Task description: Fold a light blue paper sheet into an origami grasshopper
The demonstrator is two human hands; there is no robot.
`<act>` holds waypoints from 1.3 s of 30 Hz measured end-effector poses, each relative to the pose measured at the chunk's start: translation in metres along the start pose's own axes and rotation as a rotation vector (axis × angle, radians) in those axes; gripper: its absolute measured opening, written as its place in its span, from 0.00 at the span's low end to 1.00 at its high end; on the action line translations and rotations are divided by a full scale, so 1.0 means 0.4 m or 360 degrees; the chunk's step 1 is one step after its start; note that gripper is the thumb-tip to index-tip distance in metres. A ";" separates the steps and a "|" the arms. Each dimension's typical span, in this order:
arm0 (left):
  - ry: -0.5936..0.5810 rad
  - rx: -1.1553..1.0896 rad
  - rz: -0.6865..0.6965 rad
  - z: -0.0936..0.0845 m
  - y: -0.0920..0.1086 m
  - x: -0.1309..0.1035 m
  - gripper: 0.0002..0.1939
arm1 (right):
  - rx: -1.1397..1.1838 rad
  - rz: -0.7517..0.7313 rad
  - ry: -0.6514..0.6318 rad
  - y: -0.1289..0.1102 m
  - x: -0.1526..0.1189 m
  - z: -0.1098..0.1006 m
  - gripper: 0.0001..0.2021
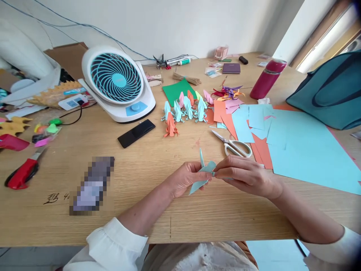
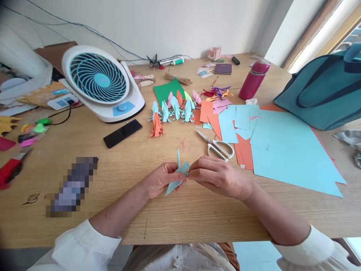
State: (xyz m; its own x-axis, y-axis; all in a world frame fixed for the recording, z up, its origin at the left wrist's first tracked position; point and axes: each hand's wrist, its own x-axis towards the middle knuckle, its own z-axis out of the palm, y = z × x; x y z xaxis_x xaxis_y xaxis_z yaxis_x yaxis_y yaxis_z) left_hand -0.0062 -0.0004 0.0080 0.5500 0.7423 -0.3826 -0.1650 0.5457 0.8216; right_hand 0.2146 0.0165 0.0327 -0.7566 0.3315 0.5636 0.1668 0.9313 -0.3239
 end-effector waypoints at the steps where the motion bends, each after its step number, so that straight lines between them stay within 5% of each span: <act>1: 0.0005 0.0004 -0.0002 -0.001 0.001 -0.001 0.21 | 0.0022 0.0029 0.0021 0.003 -0.002 0.005 0.08; 23: 0.0192 0.0467 0.0213 0.000 -0.019 0.006 0.11 | 0.0067 0.0086 -0.0050 0.001 -0.007 0.025 0.09; 39: 0.0436 0.0743 0.0510 0.029 -0.008 -0.013 0.07 | 0.0454 0.0235 0.0077 0.013 -0.018 0.047 0.10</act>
State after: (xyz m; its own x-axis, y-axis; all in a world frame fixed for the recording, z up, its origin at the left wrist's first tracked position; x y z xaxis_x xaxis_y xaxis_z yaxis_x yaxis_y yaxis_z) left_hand 0.0008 -0.0106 0.0120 0.2926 0.9473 -0.1302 0.1220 0.0981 0.9877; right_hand 0.2090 0.0159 0.0127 -0.7055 0.4731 0.5277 0.0835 0.7949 -0.6010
